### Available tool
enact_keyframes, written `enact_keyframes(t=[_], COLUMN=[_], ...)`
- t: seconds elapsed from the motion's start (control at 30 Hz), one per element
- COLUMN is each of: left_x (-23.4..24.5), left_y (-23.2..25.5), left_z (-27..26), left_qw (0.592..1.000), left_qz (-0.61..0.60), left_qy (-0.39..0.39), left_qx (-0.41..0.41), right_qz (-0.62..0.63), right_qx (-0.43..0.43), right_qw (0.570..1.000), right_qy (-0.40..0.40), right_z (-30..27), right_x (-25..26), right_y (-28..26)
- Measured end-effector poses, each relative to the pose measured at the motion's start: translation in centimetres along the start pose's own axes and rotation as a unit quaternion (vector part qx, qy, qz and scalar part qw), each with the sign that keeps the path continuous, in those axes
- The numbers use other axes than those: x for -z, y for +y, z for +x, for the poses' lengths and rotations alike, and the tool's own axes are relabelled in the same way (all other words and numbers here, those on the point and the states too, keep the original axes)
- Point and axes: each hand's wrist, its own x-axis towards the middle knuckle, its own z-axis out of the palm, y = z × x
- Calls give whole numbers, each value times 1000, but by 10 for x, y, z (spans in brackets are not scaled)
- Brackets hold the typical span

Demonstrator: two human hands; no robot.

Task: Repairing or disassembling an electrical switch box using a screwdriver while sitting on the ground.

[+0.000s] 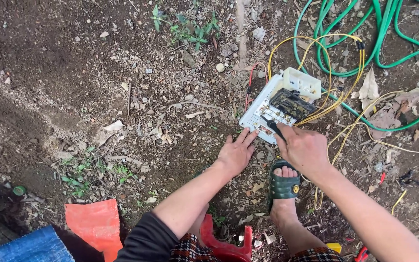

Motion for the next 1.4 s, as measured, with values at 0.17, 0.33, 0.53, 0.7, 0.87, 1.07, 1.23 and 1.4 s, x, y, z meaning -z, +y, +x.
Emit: enact_keyframes(t=[0.17, 0.33, 0.53, 0.7, 0.87, 1.07, 1.23, 1.4], left_x=[3, 3, 0, 2, 7, 10, 6, 7], left_y=[-1, -2, -3, -5, -5, -5, -5, -7], left_z=[-1, 0, 1, 1, -3, -4, -3, -5], left_qw=[1000, 1000, 1000, 1000, 1000, 1000, 1000, 999], left_qz=[-3, -2, -3, -8, -15, -14, -10, -9], left_qy=[0, -5, -2, -1, 7, 4, 16, 28], left_qx=[-4, -4, -7, -10, -9, -9, -9, -14], right_qz=[1, 21, 29, 59, 49, 50, 63, 62], right_qx=[9, -12, -10, -3, -21, -20, -23, -95], right_qw=[1000, 999, 999, 998, 998, 998, 997, 993], right_qy=[-9, -24, -32, -20, -32, -17, -29, -34], right_z=[0, 6, 2, 0, -2, 0, 2, -3], right_x=[-2, 2, -1, -1, -7, -7, 4, 13], right_y=[3, 9, 6, 2, 4, 4, 5, 26])
